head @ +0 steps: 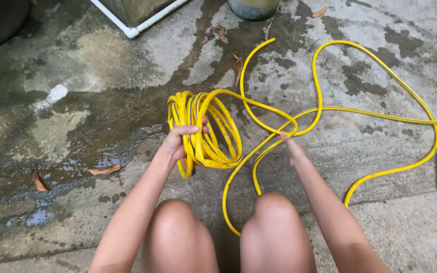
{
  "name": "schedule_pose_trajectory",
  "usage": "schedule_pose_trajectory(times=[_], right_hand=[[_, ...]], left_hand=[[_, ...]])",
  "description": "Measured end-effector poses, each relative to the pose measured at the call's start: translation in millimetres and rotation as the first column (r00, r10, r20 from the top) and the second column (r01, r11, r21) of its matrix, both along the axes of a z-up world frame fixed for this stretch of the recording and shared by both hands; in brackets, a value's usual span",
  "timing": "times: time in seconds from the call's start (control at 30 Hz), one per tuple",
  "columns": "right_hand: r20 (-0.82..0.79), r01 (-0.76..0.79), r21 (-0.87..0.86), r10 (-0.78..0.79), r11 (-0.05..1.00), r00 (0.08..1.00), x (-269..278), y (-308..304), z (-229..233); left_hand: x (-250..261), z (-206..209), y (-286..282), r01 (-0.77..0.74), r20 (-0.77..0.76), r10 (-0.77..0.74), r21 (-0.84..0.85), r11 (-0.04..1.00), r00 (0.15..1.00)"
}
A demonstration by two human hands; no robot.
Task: Coiling a yellow garden hose and preparing to connect it to an outdoor water tap.
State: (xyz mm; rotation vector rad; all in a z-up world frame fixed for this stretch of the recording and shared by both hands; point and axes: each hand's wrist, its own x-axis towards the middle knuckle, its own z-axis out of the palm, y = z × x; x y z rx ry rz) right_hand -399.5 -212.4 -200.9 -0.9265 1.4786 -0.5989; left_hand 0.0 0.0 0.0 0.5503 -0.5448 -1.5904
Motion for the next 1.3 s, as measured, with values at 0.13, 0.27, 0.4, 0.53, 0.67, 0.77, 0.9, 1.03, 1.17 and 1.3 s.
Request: schedule_pose_trajectory(times=[0.13, 0.27, 0.4, 0.53, 0.67, 0.77, 0.9, 1.03, 1.17, 1.3], right_hand=[[0.461, -0.184, 0.135, 0.103, 0.974, 0.881, 19.6, -32.4, -38.1], [-0.157, 0.07, -0.39, -0.142, 0.918, 0.977, 39.2, -42.8, 8.4], [-0.48, -0.141, -0.812, -0.511, 0.566, 0.713, 24.9, -23.8, 174.2], [-0.725, -0.255, -0.511, -0.252, 0.821, 0.642, 14.8, -11.5, 348.9], [-0.808, -0.766, 0.093, 0.497, 0.637, 0.316, 9.0, -36.0, 440.6], [-0.618, -0.874, 0.268, 0.768, 0.406, 0.168, 28.7, -1.8, 512.5], [-0.148, -0.904, 0.359, 0.97, 0.233, 0.191, 62.2, 80.8, 637.4], [0.012, -0.961, 0.253, 0.993, 0.111, 0.118, 90.3, 145.7, 773.0], [-0.088, -0.992, 0.105, 0.994, 0.067, 0.058, 100.7, 159.2, 845.4], [-0.52, -0.977, -0.21, 0.85, -0.037, 0.08, 97.0, 153.6, 891.7]], left_hand=[[10.9, 10.0, -0.2, -0.043, 0.028, 0.042, 0.017, 0.999, 0.999], [22.6, 76.3, 22.4, -0.103, 0.083, 0.102, 0.012, 0.995, 0.991], [26.1, 178.2, 51.0, -0.199, 0.14, 0.203, -0.046, 0.979, 0.969], [16.6, 289.5, 74.1, -0.276, 0.229, 0.267, 0.006, 0.961, 0.936], [-13.4, 407.7, 77.5, -0.348, 0.455, 0.311, -0.004, 0.938, 0.834], [-41.5, 475.1, 76.9, -0.34, 0.624, 0.291, -0.044, 0.939, 0.725], [-75.5, 539.4, 75.0, -0.295, 0.783, 0.264, -0.108, 0.949, 0.563], [-94.7, 594.3, 81.4, -0.227, 0.876, 0.162, -0.062, 0.972, 0.454], [-94.9, 611.1, 70.6, 0.0, 0.945, 0.028, -0.03, 1.0, 0.326], [-88.3, 606.6, 47.5, 0.221, 0.88, -0.085, -0.023, 0.975, 0.468]])
